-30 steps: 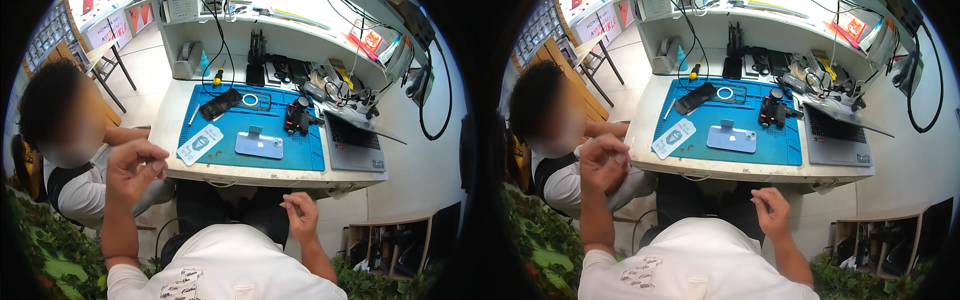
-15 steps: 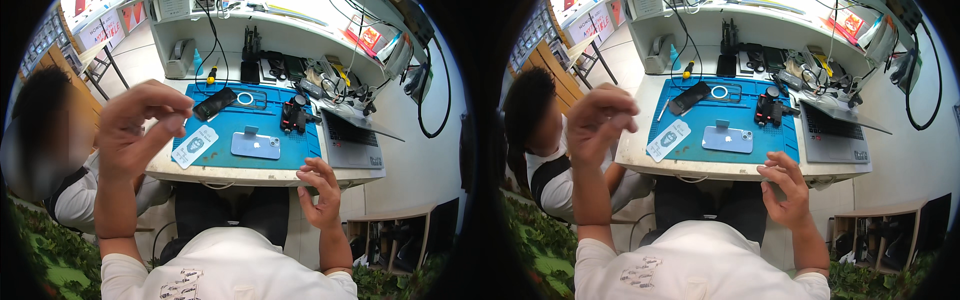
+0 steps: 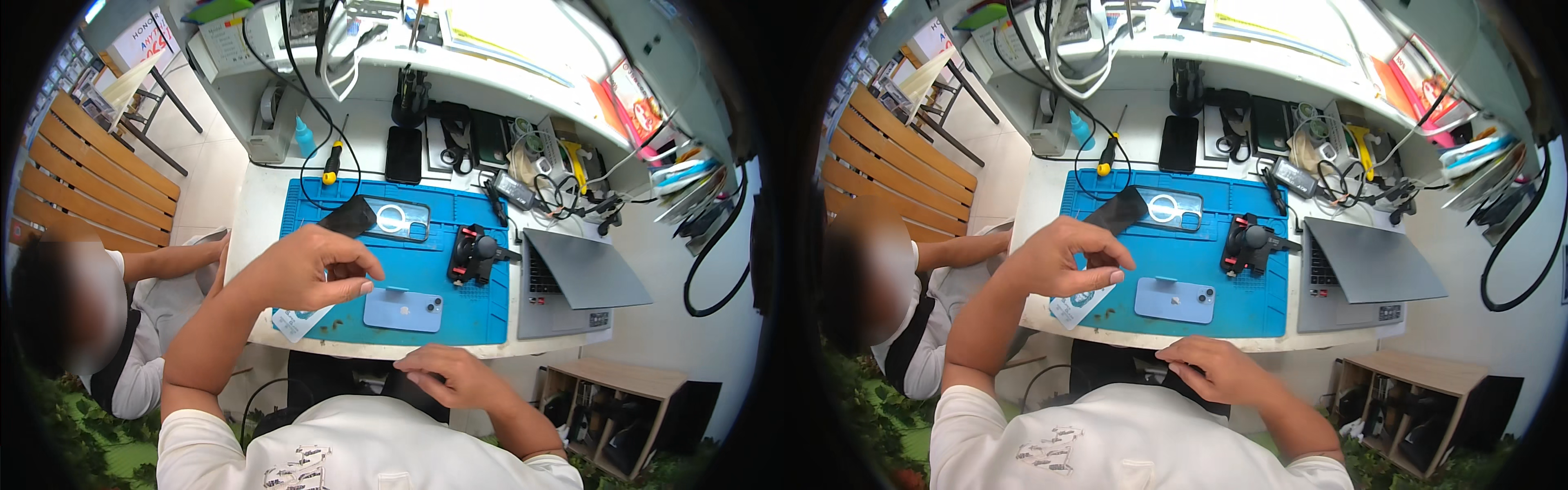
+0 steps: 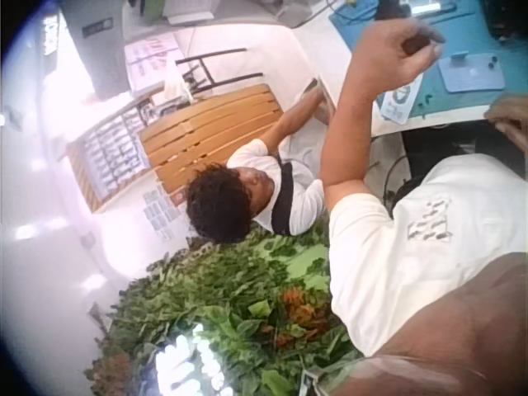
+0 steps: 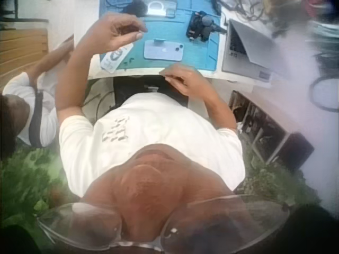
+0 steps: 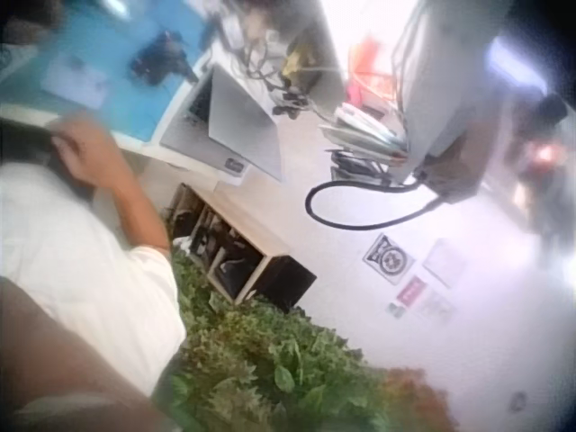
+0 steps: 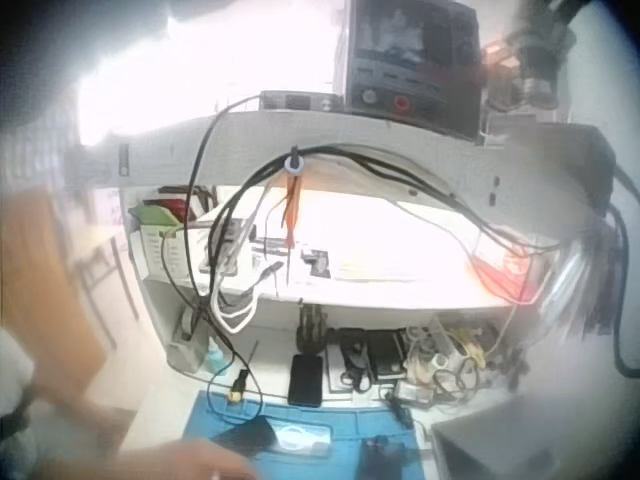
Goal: The person wipes the back of a blue phone with a small white cloth, peels a clear protective film from a card, and applies it to the back surface of the phone.
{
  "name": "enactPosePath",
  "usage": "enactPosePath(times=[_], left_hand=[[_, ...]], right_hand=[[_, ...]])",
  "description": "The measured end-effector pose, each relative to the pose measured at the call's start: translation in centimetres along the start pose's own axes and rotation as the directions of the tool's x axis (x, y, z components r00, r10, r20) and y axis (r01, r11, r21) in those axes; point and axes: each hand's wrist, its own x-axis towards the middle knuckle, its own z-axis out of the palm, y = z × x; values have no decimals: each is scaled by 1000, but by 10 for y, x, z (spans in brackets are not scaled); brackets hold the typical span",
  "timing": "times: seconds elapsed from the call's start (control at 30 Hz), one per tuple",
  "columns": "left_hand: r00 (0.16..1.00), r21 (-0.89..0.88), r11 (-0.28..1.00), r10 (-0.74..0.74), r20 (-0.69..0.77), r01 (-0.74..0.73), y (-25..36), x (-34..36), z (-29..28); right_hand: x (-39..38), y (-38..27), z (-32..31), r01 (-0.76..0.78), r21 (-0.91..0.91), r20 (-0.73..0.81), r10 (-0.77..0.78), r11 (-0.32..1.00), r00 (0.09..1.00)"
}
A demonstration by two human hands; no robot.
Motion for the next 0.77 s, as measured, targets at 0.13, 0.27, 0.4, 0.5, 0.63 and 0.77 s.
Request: enactPosePath(times=[0.13,0.27,0.4,0.5,0.63,0.77], left_hand=[[981,-208,960,-192,8,189,26,-23,-5],[942,-231,916,-336,0,327,65,-70,-9],[875,-272,856,-477,-86,440,90,-149,-25],[741,-393,736,-648,-175,551,86,-212,-32],[611,-531,663,-730,-305,527,80,-277,-23],[573,-620,629,-751,-329,468,97,-305,-23]], right_hand=[[-15,-40,0,-233,18,50,232,972,971],[-54,-73,2,-480,0,47,479,877,876],[-94,-88,10,-637,68,101,630,768,770],[-117,-85,14,-749,81,222,721,658,657],[-126,-90,7,-796,211,240,759,567,605],[-124,-102,-7,-786,209,246,747,581,618]])
